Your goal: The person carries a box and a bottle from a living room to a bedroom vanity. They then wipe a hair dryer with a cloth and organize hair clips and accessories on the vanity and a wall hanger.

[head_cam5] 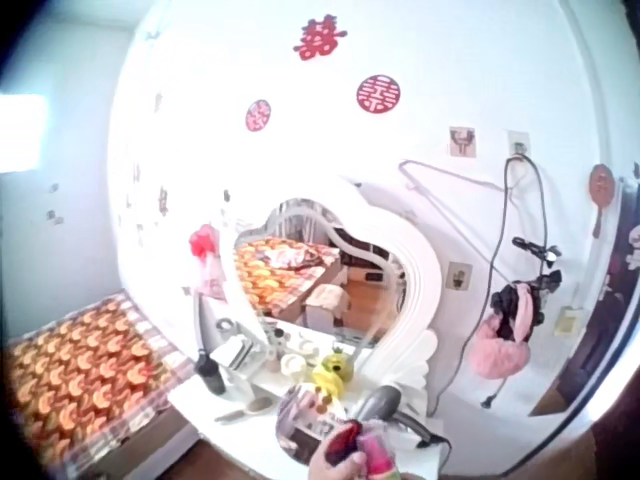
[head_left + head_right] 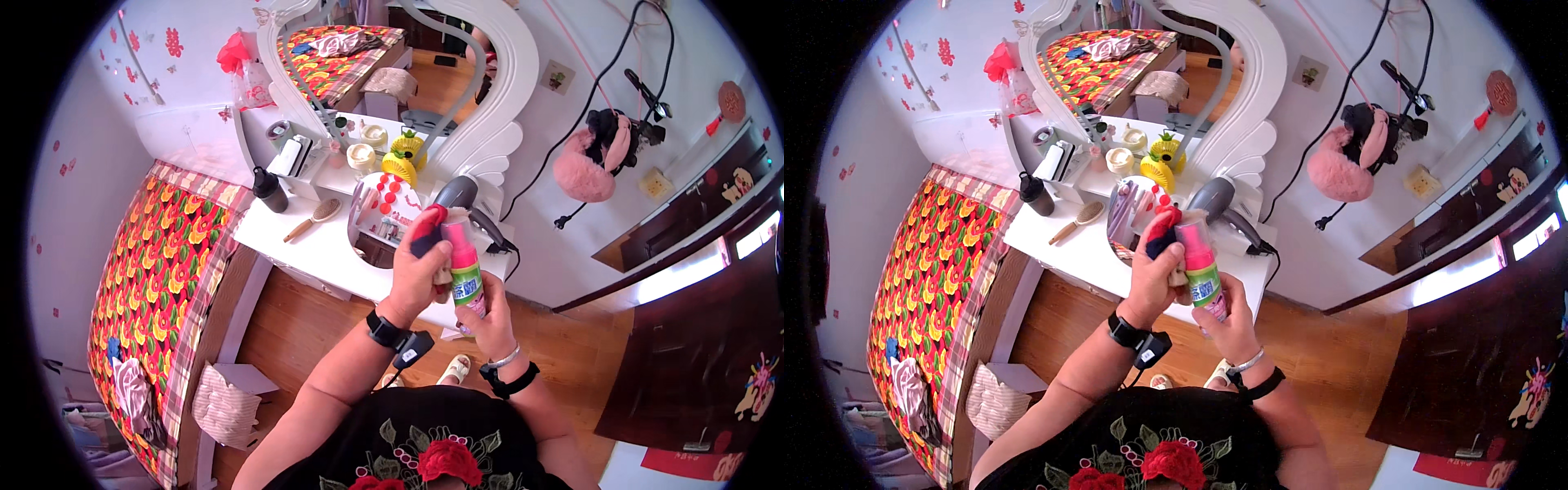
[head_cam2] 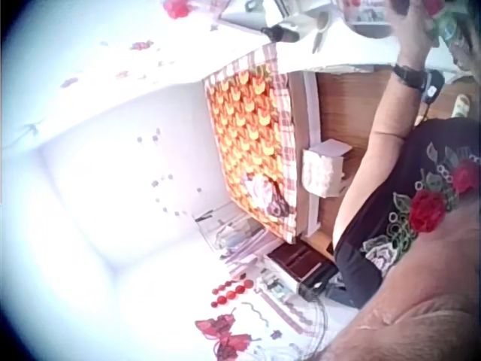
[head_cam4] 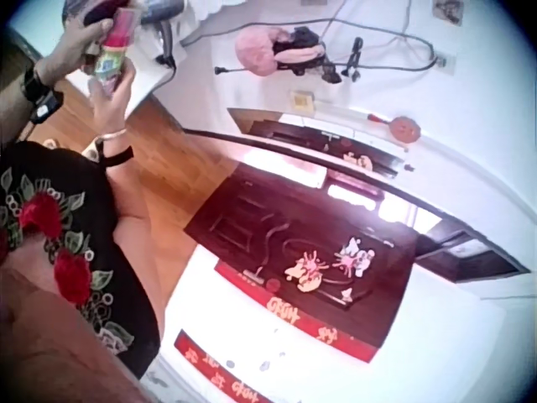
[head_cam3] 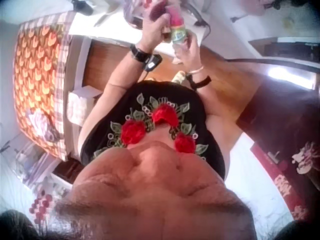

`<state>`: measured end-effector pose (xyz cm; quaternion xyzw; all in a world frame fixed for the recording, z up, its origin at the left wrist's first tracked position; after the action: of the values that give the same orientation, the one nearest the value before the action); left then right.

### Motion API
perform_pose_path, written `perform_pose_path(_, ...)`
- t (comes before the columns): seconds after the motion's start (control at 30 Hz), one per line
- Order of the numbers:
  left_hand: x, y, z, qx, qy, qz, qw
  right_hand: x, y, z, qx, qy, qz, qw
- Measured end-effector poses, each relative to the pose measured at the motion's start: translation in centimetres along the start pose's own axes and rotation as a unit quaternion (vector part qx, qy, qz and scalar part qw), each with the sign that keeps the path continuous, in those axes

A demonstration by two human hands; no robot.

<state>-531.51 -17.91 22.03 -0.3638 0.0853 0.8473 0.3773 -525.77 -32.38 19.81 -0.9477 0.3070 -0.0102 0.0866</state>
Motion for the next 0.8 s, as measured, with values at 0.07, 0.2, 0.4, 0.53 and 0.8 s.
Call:
perform_pose_path(0.07,0.4,0.7,-0.4,-0.034,-0.063,-0.021,0.997,0.1,-0.3,0.6,-0.021,-0.061,-0.009,0.998)
perform_pose_path(0.2,0.1,2.7,-0.4,-0.050,-0.106,-0.104,0.988,0.1,-0.8,1.7,-0.056,-0.161,-0.048,0.984)
perform_pose_path(0.4,2.3,2.8,2.4,-0.085,-0.094,0.013,0.992,-3.0,-1.1,1.3,-0.080,-0.287,-0.110,0.948)
perform_pose_path(0.53,4.2,1.6,5.7,-0.089,-0.014,0.015,0.996,-5.8,-0.9,0.8,-0.136,-0.319,-0.169,0.923)
perform_pose_path(0.8,5.6,5.0,6.3,-0.134,-0.170,0.034,0.976,-9.4,-2.9,1.0,-0.098,-0.290,-0.220,0.926)
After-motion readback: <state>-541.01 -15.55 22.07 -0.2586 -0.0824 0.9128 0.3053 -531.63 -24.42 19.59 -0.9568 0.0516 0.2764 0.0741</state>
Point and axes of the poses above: each hand's wrist, its own y-axis away from the middle knuckle, its own x-axis out of the back of the hand, z = x × y, the point moved 5 cm from there along -y, towards the middle knuckle, and after that the axes turned 2 degrees about -y, right-handed, at the moved point
